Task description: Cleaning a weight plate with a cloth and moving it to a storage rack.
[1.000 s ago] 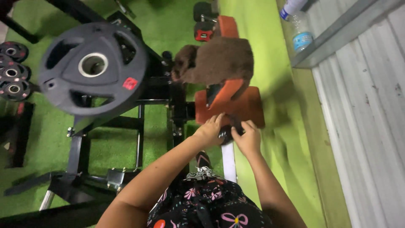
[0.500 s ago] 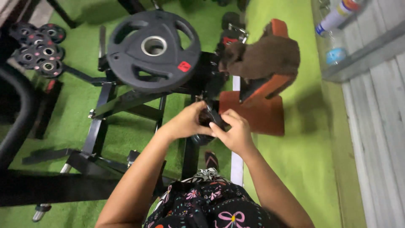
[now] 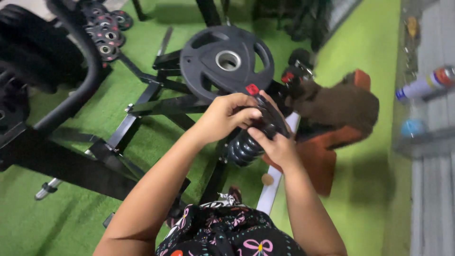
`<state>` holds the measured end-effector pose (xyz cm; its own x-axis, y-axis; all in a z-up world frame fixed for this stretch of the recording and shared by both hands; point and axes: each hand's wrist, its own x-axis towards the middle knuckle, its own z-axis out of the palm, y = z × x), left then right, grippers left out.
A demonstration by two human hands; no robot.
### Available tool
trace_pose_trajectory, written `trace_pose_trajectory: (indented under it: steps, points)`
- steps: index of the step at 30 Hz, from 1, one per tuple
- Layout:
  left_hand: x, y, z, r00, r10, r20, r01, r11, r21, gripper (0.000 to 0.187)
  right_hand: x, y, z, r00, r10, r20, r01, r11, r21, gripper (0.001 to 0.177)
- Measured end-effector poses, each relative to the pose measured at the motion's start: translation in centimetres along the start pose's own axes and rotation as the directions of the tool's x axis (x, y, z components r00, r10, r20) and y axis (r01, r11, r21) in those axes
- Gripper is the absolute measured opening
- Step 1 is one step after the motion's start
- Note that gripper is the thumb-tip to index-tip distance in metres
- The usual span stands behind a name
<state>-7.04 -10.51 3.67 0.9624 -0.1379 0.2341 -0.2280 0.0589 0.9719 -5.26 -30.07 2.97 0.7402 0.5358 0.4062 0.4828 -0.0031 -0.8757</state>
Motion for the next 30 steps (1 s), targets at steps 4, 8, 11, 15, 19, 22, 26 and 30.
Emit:
trace_pose_trajectory:
  steps: [4,8,11,15,19,22,26,30]
  points:
    - [0.3,-0.3,0.4,0.992,-0.003,-0.126,-0.002,0.999,-0.034,0.022,0.9,1.5,-1.2,0.998,-0.022,0.064,0.028,0.996,-0.086,0.056]
    - [1.6,-3.5,-1.6,0.729,0.334,-0.597,-0.062,0.902,0.428,0.027,1.7,1.3,-2.0,0.980,0.186,0.067,-0.197,0.936,0.293,0.062]
    - [4.0,-7.7,-5.2,0.443,0.593,-0.672,0.268,0.628,0.730,0.058,1.7,1.5,-3.1,0.965,0.224,0.137,-0.262,0.861,0.435,0.058]
    - [6.0,-9.3,-7.5,0.423,0.342,-0.839,0.436,0.735,0.520,0.109,2.3,1.0,-3.9,0.954,0.245,0.171,-0.290,0.898,0.330,0.057]
    - [6.1,-9.5,-8.2,0.517,0.098,-0.851,0.371,0.870,0.325,0.121,2.9,1.4,-4.0,0.948,0.275,0.158,-0.296,0.946,0.130,0.042]
    - [6.0,-9.2,-8.3,0.530,0.038,-0.847,0.409,0.864,0.295,0.124,3.7,1.3,-3.9,0.957,0.260,0.128,-0.264,0.964,0.016,0.039]
    - [6.0,-9.4,-8.4,0.537,0.030,-0.843,0.409,0.864,0.292,0.122,4.7,-0.2,-3.6,0.967,0.247,0.060,-0.239,0.964,-0.115,0.038]
    - [6.0,-8.7,-8.1,0.534,0.007,-0.846,0.417,0.868,0.270,0.121,5.2,-1.8,-3.1,0.953,0.302,0.003,-0.281,0.892,-0.355,0.029]
